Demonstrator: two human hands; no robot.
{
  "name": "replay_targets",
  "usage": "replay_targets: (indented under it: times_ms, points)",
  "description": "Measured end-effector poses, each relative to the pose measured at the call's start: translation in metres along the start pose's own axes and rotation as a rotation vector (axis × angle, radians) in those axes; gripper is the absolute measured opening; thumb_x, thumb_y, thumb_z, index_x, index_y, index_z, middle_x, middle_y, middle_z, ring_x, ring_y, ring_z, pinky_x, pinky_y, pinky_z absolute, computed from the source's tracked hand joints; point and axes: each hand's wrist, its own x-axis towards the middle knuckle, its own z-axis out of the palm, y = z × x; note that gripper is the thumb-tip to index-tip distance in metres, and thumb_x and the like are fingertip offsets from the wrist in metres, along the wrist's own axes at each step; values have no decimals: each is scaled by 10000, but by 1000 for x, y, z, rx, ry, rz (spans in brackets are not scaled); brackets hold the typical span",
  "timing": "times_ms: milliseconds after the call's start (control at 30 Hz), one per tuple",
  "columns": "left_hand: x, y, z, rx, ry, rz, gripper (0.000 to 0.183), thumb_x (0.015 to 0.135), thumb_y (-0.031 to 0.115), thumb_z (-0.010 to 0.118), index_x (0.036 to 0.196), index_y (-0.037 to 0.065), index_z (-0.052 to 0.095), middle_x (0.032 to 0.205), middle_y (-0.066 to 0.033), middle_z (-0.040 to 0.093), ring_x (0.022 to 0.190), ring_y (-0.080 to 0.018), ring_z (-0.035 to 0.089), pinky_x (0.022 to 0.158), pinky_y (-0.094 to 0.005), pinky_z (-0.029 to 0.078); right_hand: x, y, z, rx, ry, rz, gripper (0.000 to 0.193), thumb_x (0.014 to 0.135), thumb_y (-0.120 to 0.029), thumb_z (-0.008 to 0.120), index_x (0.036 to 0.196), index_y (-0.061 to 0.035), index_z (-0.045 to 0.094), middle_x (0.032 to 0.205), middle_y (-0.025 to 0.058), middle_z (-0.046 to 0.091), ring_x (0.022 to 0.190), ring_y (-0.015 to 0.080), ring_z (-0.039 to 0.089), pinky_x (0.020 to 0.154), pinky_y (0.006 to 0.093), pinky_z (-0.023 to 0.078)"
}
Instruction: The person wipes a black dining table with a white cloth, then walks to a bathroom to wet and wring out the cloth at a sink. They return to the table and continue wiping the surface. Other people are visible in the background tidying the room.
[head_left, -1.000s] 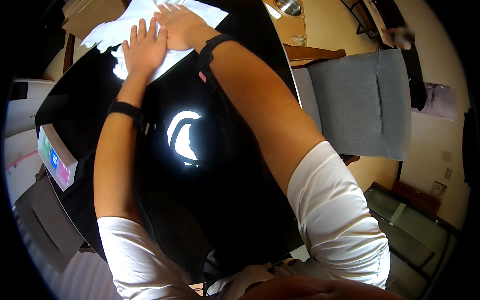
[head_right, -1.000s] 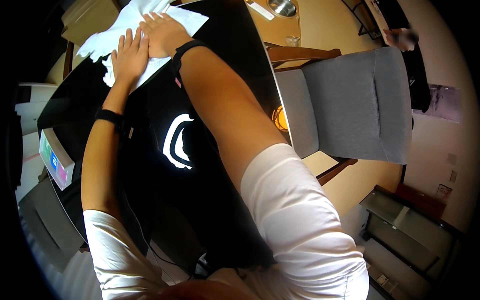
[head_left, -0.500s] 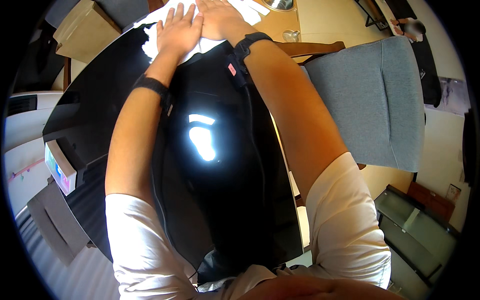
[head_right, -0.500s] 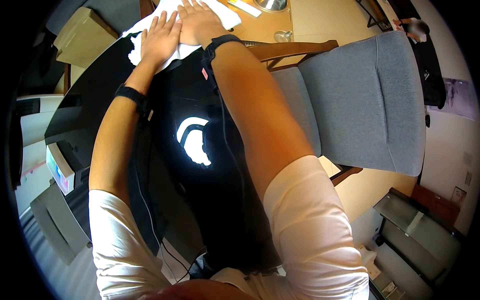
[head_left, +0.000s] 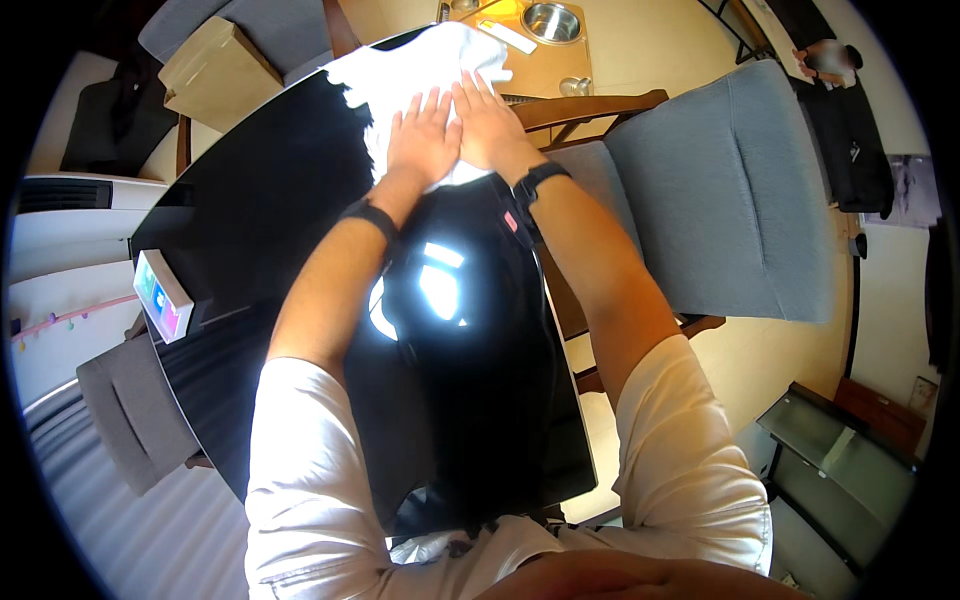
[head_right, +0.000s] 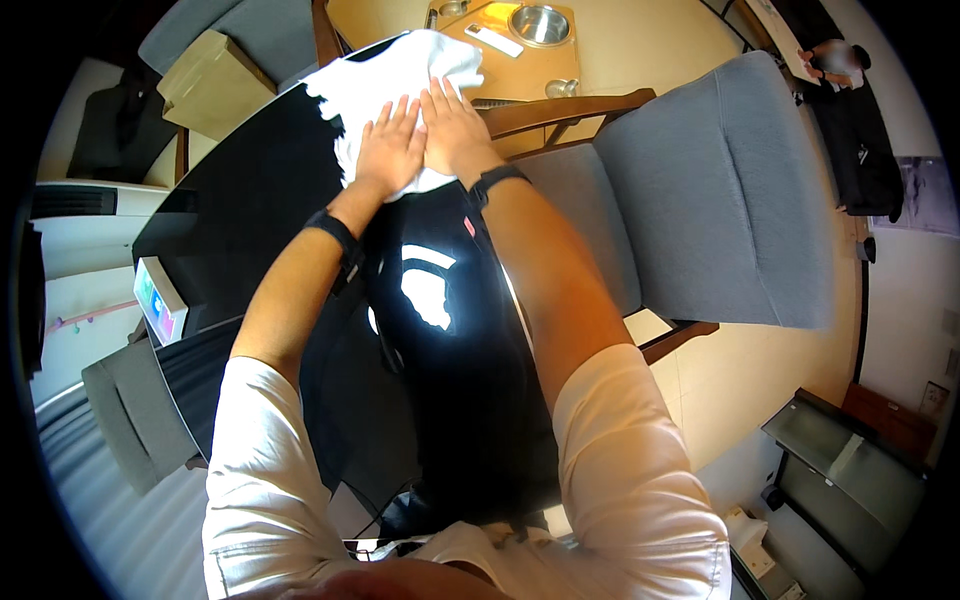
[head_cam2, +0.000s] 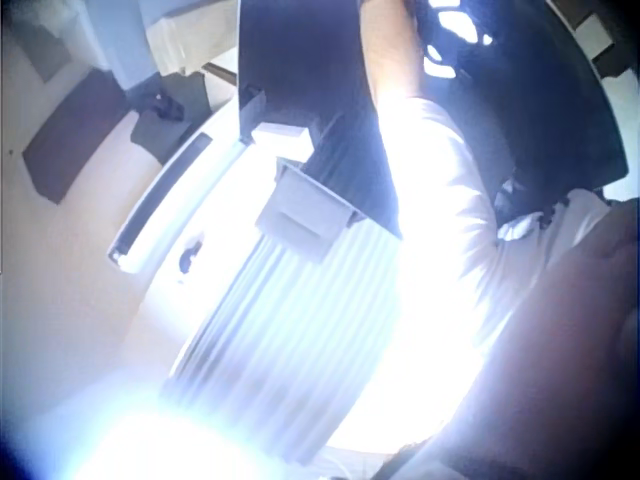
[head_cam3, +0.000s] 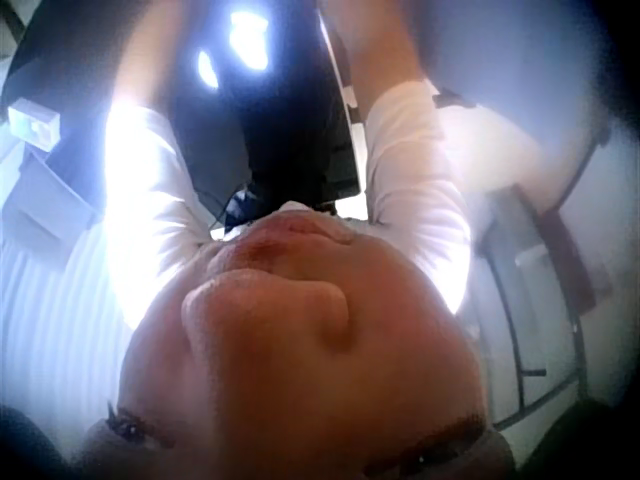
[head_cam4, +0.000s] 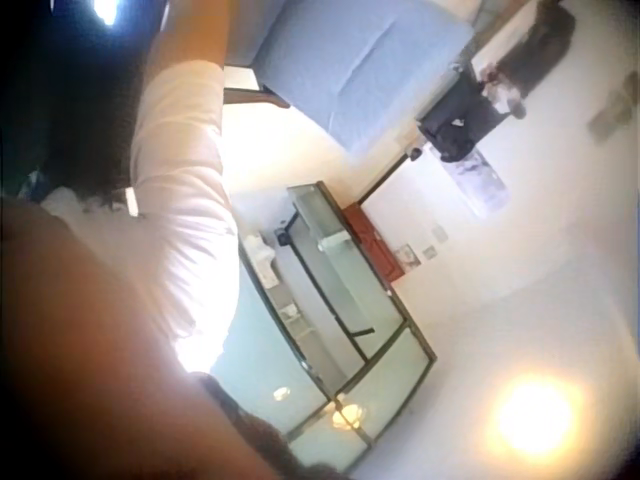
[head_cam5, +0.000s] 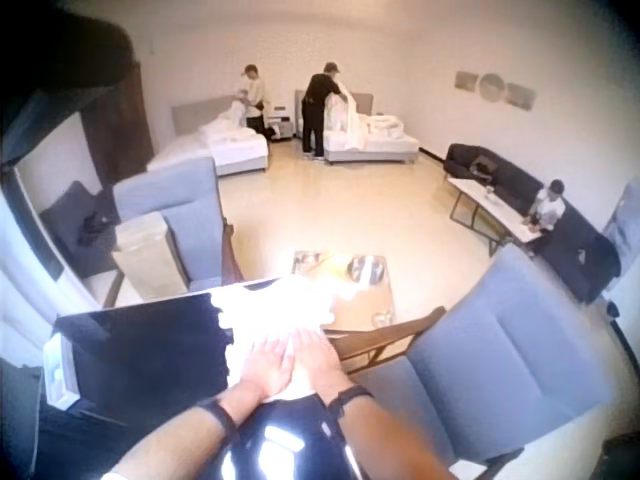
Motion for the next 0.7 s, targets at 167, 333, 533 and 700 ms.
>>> replay_targets:
  times_ms: [167,333,533,700]
  points:
    - [-60,28,0,-40,-72,37,588,1016,388,276,1542,126,277,1607,-114,242,1491,-333,176,1188,-529,138,-70,-19,-11,-15,-21,7,644,940,-259,406,1504,19,267,1593,210,206,1491,329,168,1212,413,142]
    - [-129,61,-1,-71,-123,52,592,1014,381,271,1539,108,272,1610,-118,228,1496,-334,152,1196,-526,111,-144,-38,-18,-13,-20,21,626,962,-286,402,1502,11,291,1603,186,205,1503,308,132,1217,412,100]
    - [-238,105,-3,-171,-187,198,616,1004,356,330,1542,71,237,1603,-157,224,1492,-357,153,1188,-538,119,-266,-70,-52,195,-1,29,661,895,-275,504,1441,65,352,1546,278,269,1474,396,181,1196,470,167]
    - [-327,141,5,-323,-160,280,644,964,318,427,1513,17,276,1570,-156,295,1463,-345,232,1170,-537,174,-368,-100,-54,190,0,115,665,901,-271,487,1450,71,332,1518,301,304,1443,435,246,1185,499,186]
